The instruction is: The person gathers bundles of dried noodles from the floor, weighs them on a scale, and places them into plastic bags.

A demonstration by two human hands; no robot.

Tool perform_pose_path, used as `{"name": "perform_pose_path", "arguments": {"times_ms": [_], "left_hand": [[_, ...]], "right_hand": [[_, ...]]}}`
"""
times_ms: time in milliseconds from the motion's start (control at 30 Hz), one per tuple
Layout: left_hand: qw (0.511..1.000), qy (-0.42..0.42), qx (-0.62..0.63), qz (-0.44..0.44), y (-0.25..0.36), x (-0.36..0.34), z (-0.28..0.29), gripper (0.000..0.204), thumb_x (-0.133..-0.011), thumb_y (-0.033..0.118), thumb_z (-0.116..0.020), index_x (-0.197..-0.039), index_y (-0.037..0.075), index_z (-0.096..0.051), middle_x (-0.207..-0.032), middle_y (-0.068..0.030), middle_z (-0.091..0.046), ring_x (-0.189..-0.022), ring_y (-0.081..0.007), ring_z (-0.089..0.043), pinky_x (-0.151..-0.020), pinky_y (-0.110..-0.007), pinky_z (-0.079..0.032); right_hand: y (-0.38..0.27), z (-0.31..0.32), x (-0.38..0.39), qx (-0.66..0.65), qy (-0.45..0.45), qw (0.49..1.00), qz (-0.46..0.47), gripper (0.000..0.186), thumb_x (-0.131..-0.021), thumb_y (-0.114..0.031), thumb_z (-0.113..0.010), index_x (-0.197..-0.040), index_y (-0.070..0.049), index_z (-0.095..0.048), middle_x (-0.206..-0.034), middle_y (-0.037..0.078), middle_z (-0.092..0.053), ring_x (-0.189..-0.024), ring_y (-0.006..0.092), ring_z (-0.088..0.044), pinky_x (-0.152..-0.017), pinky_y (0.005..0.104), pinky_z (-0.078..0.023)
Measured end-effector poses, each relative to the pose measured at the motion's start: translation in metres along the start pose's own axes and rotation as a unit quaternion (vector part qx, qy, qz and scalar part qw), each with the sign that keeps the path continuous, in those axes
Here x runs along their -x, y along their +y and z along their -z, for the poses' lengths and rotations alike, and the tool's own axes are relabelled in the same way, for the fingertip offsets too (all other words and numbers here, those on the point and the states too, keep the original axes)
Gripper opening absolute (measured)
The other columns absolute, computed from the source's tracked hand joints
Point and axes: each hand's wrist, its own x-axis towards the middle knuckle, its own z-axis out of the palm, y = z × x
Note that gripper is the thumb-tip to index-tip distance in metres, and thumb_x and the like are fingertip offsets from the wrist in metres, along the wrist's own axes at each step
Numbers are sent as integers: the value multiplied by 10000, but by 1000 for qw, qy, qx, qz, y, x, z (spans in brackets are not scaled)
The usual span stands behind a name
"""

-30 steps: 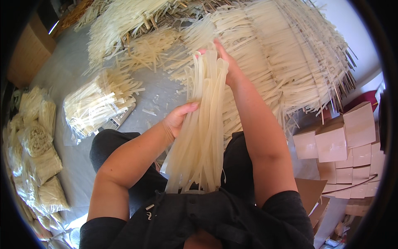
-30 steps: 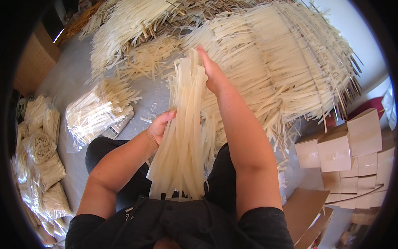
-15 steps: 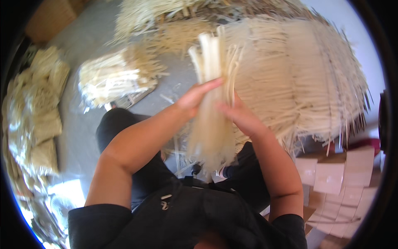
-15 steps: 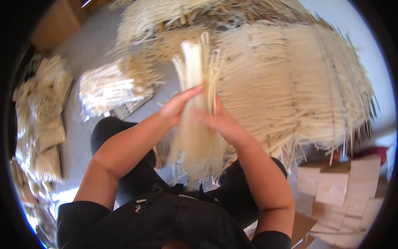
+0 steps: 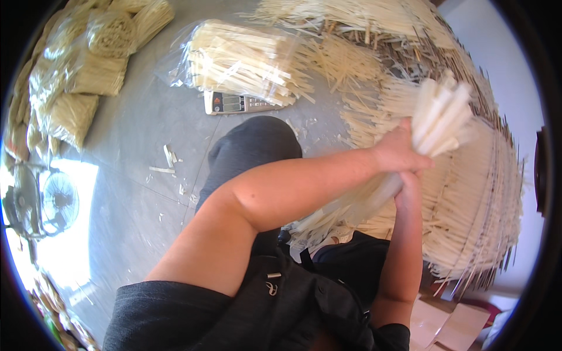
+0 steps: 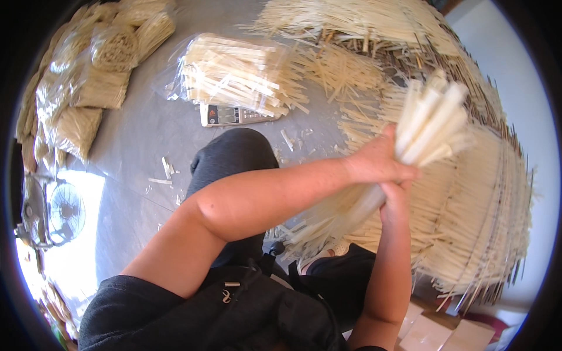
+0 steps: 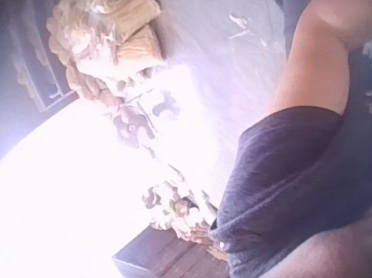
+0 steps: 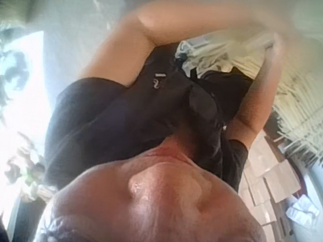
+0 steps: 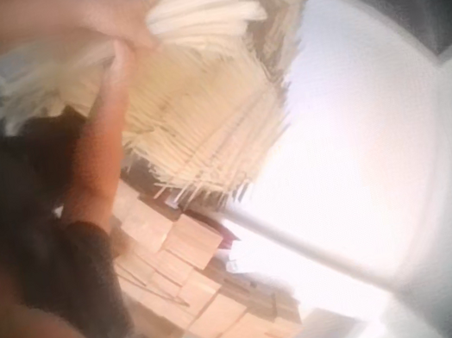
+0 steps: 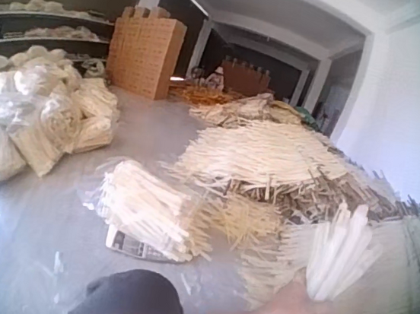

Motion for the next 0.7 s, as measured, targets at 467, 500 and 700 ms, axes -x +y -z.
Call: {"name": "perform_pose_path", "arguments": {"times_ms": [467, 500, 700], "left_hand": [[993, 9, -112, 21, 5, 3, 27, 992, -682, 377, -787, -1363, -90, -236, -1239, -310, -487, -1124, -371, -540, -977, -382, -448], [992, 12, -121, 33, 5, 2, 34, 1000, -690, 381, -783, -1372, -87, -221, -1278, -313, -450, -1157, -364, -516, -985, -383, -442], [982, -145, -89, 83, 21, 2, 90, 1000, -752, 441, -740, -1409, -62, -179, -1381, -272, -358, -1282, -329, -400, -1025, -372, -401]], "right_hand": [[7, -32, -13, -94, -35, 995, -2, 597, -825, -90, -655, -1337, 26, -372, -1264, 145, -517, -1121, 228, -552, -932, 366, -478], [4, -45, -14, -123, -57, 991, -22, 609, -818, -92, -670, -1338, 24, -374, -1273, 143, -513, -1118, 225, -552, -925, 367, -483], [3, -71, -44, -72, -82, 994, -19, 514, -766, -76, -729, -1223, -4, -506, -1134, 98, -604, -1045, 186, -580, -866, 343, -488]]}}
